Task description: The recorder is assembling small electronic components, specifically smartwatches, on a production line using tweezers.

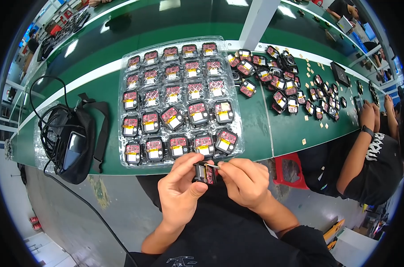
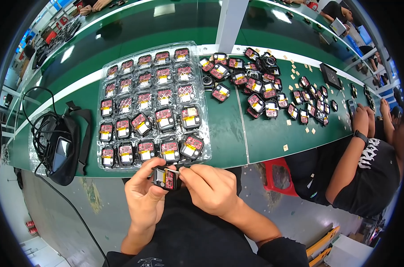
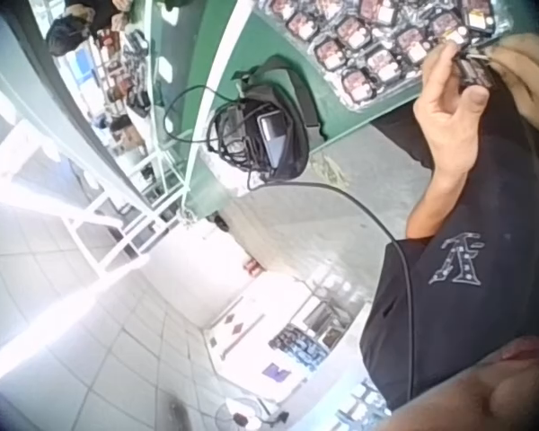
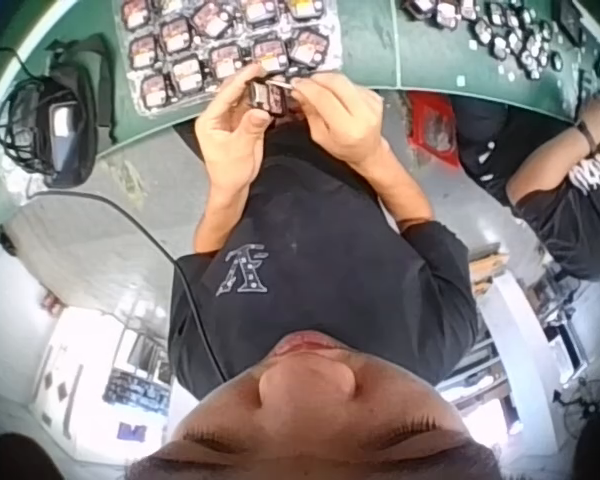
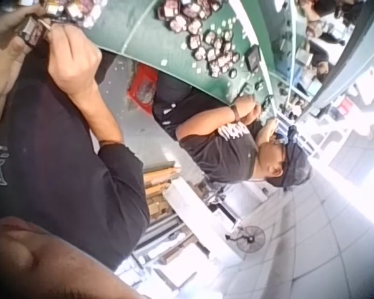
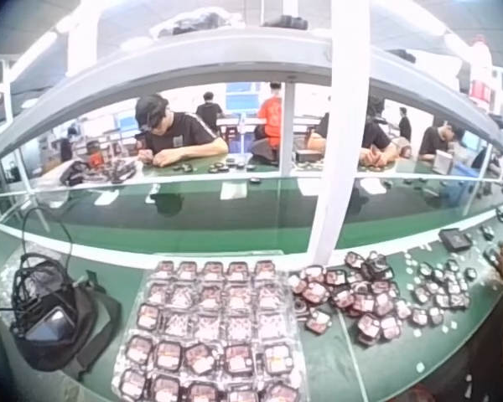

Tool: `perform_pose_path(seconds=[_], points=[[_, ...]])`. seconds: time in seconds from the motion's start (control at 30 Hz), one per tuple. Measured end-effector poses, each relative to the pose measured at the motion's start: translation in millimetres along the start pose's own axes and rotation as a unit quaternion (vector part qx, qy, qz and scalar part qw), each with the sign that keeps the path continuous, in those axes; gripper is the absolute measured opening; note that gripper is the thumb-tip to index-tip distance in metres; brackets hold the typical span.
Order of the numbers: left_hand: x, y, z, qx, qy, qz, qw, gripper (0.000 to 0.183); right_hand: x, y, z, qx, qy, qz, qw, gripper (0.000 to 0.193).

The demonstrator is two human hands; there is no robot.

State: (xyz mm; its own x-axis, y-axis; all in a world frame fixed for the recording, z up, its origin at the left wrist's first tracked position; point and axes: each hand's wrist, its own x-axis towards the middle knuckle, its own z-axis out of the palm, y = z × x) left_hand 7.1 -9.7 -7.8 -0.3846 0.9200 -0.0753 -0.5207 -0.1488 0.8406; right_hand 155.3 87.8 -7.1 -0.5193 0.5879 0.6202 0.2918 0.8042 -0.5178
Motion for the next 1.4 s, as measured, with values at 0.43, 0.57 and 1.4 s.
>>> perform_pose_path(seconds=[0.43, 0.57, 1.4], points=[[-4, 1, 9, -0.039, 0.037, -0.024, 0.998, 0.062, -7, -6, 6, -0.019, 0.021, -0.005, 1.0, 0.02], [-4, 2, 10, -0.035, 0.032, -0.011, 0.999, 0.062, -3, -9, -1, 0.004, -0.005, 0.021, 1.0, 0.02], [110, 61, -24, 0.655, 0.165, 0.216, 0.705, 0.019, 4, 94, -26, -0.216, 0.119, 0.196, 0.949, 0.024]])
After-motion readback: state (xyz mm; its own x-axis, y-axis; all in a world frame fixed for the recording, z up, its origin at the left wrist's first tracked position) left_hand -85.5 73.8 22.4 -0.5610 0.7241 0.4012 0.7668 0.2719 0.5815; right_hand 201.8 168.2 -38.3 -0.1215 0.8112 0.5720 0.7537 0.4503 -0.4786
